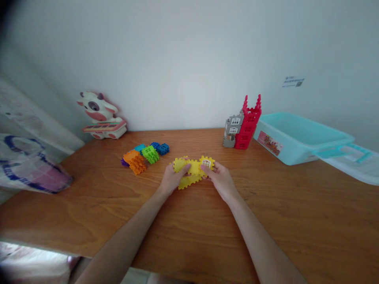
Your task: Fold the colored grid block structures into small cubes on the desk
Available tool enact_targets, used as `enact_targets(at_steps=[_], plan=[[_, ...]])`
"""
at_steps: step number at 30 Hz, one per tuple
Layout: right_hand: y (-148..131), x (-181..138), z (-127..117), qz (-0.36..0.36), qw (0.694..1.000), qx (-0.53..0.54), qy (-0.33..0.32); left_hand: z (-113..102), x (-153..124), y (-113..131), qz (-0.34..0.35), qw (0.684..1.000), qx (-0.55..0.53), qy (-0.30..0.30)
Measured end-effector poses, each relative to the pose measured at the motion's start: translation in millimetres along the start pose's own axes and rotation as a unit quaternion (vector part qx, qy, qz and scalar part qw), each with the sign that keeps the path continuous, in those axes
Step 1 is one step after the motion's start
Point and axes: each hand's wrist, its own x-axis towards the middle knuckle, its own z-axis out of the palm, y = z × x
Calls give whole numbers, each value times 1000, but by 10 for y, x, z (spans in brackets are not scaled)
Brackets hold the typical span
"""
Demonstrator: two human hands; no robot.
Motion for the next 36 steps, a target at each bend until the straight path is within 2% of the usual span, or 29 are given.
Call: enact_targets(at_steps=[3,5,9,11,14,19,23,25,30,36], plan=[[6,-1,9,2,1000,14,-4,-52,31,15,0,1000,2,12],[-28,12,-21,-5,999,30,15,-133,70,57,12,999,-7,42],[-176,98,-238,-53,987,88,126,-324,143,205,84,982,-36,164],[-244,144,-360,-79,972,133,177,-351,144,265,102,978,-52,175],[-285,159,-411,-71,970,160,170,-269,105,268,82,985,-72,135],[-196,39,-127,-2,993,110,46,-55,26,99,36,995,-50,83],[-76,-55,99,17,998,57,-39,44,-68,26,42,999,13,-28],[-32,-73,143,20,997,50,-47,64,-106,31,79,993,63,-56],[-15,-79,157,1,998,52,-28,30,-101,62,137,980,139,-48],[-61,-76,167,6,999,45,-22,6,-76,63,128,979,151,-46]])
